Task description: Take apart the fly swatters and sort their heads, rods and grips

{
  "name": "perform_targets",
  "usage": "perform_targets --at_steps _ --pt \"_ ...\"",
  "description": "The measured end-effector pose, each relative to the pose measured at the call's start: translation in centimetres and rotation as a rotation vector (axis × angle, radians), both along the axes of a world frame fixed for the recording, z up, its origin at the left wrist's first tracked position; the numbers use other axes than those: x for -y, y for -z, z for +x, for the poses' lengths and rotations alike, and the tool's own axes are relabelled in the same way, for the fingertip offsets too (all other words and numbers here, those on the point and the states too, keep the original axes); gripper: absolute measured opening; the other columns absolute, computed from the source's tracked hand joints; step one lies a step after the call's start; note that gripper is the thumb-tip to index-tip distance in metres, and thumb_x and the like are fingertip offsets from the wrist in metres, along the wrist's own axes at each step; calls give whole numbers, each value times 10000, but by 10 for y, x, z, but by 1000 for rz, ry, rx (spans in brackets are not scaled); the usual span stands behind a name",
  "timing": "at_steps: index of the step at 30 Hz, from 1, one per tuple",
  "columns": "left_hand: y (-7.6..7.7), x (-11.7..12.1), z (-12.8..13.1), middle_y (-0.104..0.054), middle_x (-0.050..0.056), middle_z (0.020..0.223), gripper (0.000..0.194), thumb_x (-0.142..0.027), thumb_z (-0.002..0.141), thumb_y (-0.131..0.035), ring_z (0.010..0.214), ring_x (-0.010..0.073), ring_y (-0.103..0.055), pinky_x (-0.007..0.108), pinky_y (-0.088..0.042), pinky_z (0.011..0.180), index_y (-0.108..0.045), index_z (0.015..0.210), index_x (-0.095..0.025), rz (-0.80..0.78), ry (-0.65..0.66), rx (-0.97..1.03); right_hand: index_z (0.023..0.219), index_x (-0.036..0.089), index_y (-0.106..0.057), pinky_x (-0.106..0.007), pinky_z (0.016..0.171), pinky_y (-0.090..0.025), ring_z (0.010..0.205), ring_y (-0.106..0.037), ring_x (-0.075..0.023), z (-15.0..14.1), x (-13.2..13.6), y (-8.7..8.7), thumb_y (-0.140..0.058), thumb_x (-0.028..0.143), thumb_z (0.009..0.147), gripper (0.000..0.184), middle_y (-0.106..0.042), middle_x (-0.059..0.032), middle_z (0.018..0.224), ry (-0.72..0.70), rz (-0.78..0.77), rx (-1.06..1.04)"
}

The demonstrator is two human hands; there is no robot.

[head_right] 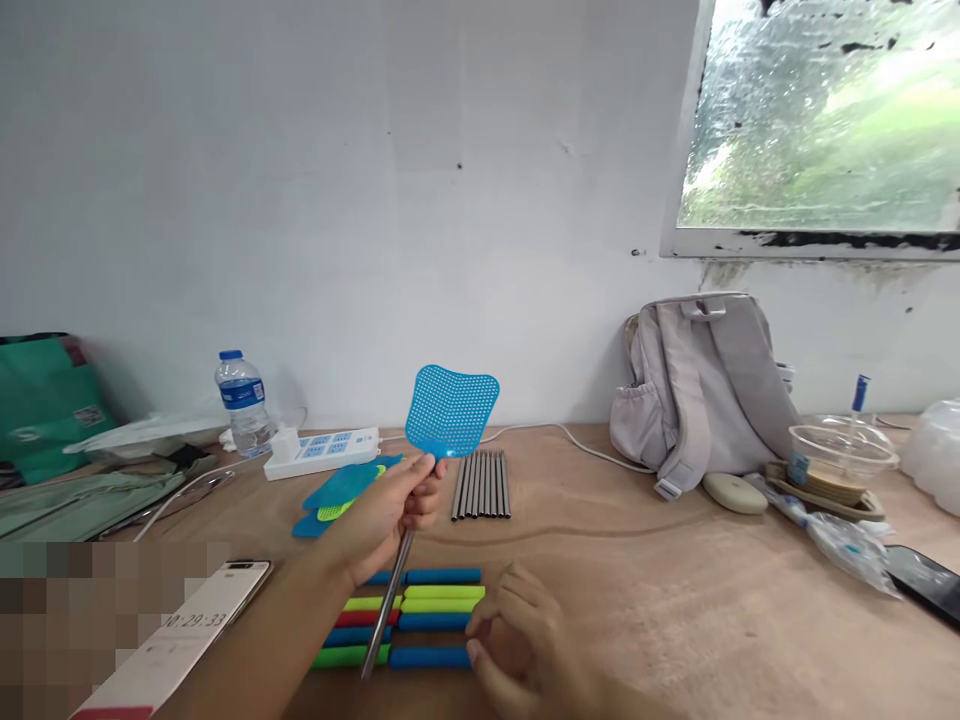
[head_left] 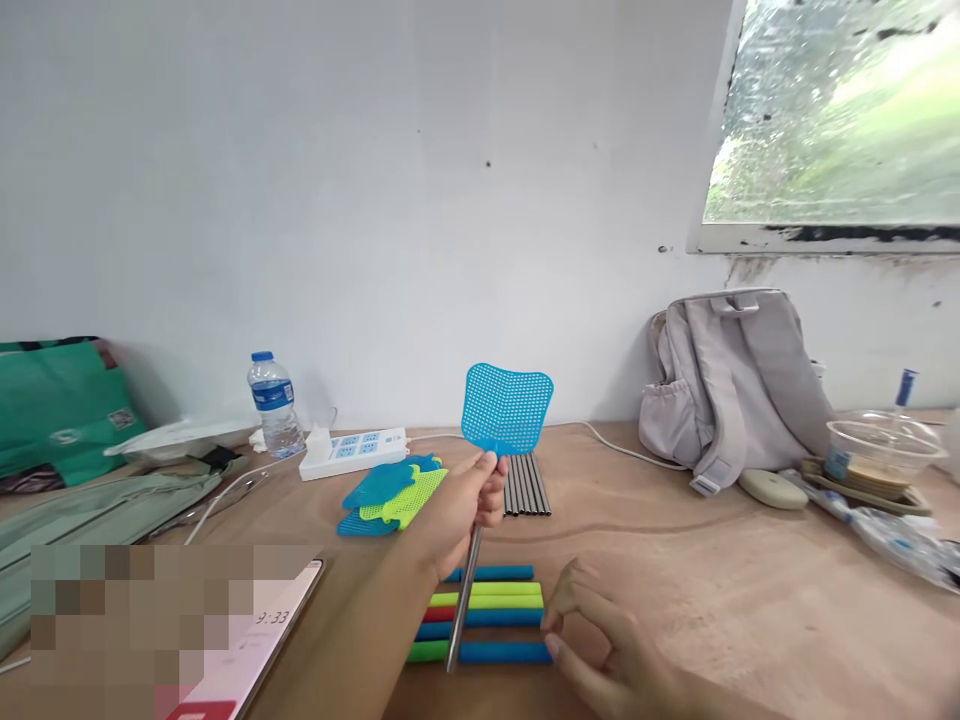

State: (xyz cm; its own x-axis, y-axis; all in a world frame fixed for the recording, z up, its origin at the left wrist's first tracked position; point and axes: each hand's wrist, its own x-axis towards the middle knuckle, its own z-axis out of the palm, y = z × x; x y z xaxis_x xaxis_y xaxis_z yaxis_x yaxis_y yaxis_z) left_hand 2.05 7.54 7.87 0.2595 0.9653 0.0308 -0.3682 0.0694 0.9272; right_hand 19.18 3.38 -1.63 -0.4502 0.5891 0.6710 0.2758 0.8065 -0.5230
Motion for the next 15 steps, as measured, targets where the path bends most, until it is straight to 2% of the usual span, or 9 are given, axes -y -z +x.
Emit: perform_targets --at_steps 3,6,9,12,15 --pt "6 4 12 -213 -113 510 288 -406 799 -557 402 21 -119 142 -102 381 -437 701 -164 -41 29 44 774 202 -521 -279 592 -418 646 -525 -165 1 3 3 -506 146 760 60 -572 -36 679 -26 -32 -54" --pt "10 10 23 -207 -125 482 332 -460 764 -591 386 17 -86 147 -81 380 -406 722 -187 -72 77 89 809 205 -501 -261 564 -403 614 -511 -147 3 5 9 -511 228 803 27 -555 -22 671 -76 -174 -106" --pt "14 16 34 -201 -130 455 360 -511 749 -585 372 18 -72 147 -68 373 -400 740 -203 -87 144 136 840 205 -465 -244 530 -381 562 -484 -118 2 6 16 -525 361 822 167 -553 -19 699 -175 -346 -178" --pt "23 21 43 -184 -136 428 359 -541 760 -554 359 21 -42 145 -62 357 -416 764 -209 -135 193 235 799 215 -402 -216 492 -344 504 -431 -85 -3 10 21 -578 463 779 305 -506 16 654 -285 -520 -279" --pt "30 25 50 -176 -136 421 344 -536 773 -540 351 22 -34 141 -84 342 -451 792 -205 -161 195 360 685 222 -317 -188 445 -274 472 -331 -62 -9 16 27 -608 500 746 407 -404 56 584 -289 -626 -383"
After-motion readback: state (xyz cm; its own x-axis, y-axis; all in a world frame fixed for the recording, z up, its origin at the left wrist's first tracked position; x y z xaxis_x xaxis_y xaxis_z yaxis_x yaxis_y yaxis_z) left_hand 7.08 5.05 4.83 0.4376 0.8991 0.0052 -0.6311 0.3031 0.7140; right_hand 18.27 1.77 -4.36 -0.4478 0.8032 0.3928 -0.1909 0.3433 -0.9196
